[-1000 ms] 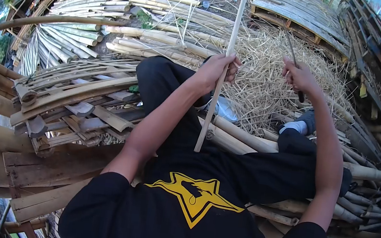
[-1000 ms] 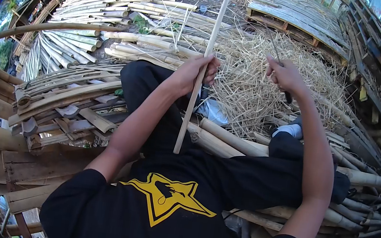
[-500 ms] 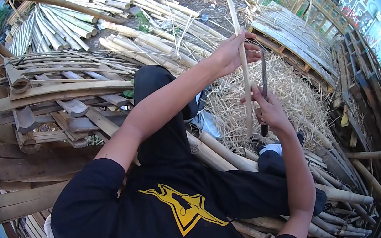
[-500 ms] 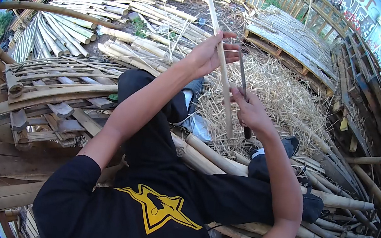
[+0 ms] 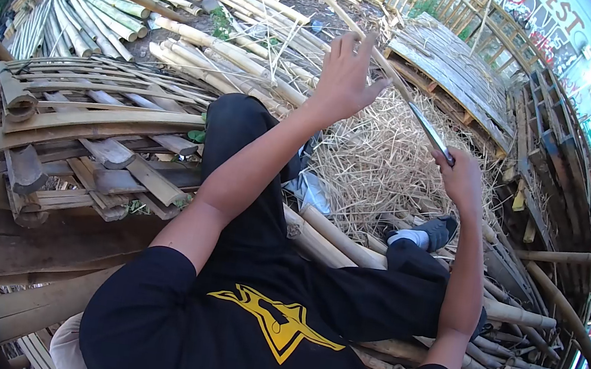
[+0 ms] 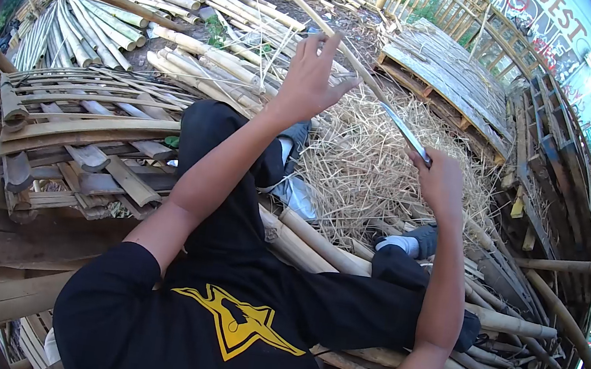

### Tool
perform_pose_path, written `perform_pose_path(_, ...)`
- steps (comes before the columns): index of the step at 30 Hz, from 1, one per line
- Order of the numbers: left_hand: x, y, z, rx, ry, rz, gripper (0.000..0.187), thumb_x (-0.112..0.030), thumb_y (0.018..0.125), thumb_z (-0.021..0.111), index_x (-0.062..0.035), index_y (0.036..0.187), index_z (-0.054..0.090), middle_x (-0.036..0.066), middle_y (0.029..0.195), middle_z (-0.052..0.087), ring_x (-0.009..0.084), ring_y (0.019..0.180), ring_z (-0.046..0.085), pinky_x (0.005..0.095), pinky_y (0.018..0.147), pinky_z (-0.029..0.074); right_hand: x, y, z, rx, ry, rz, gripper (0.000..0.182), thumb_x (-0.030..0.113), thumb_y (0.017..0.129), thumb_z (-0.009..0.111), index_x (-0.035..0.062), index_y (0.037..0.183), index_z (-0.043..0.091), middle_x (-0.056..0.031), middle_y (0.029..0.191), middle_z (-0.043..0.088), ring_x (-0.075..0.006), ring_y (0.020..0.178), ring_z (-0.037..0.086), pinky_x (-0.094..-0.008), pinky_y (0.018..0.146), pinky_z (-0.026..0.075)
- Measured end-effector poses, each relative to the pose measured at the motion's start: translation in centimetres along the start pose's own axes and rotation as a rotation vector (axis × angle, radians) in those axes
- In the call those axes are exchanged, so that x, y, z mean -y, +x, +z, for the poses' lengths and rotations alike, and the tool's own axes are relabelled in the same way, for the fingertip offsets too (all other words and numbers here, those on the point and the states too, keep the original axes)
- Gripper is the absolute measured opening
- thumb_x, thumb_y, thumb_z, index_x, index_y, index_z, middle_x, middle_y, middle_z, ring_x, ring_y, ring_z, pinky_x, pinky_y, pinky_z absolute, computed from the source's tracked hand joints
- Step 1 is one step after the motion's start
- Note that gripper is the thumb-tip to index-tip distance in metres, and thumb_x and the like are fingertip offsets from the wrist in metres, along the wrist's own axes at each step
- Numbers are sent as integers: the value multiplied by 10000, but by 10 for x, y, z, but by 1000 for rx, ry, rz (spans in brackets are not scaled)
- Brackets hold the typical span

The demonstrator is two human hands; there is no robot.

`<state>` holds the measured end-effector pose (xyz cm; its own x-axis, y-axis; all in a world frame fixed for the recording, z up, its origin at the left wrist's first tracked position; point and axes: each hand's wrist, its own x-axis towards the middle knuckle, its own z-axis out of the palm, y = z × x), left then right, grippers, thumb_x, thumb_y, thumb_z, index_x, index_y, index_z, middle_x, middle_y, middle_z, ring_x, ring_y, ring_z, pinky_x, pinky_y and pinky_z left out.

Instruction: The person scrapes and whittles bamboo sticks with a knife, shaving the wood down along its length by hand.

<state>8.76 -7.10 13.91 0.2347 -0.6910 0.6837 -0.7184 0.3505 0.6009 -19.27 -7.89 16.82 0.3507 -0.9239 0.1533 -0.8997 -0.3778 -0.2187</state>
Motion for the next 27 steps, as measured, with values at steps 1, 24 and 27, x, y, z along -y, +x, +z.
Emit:
perform_pose_path(1,-2,-3,-1,35,205,198,796,-405,753,738,-75,1374,365,206,1300,360,352,1200,409,463,1018,292,-5,0,-3,-32,-40,-11,427,436,859,610,16,783,630,-167,624,547,-345,596,533,-420,571,394)
perform_pose_path(24,-21,-16,40,168,-288,165,295,-334,842,673,-47,843,607,117,588,577,266,509,574,370,494,422,-17,-24,-55,-692,487,-26,310,248,982,487,14,855,647,-5,638,533,-41,551,432,-237,488,308)
perform_pose_path(27,-26,-15,40,216,-405,98,282,-302,856,676,-30,887,608,85,535,525,168,445,529,334,455,400,-8,-28,-47,-394,404,-44,341,285,973,505,12,822,641,14,561,494,-46,493,406,-241,471,299)
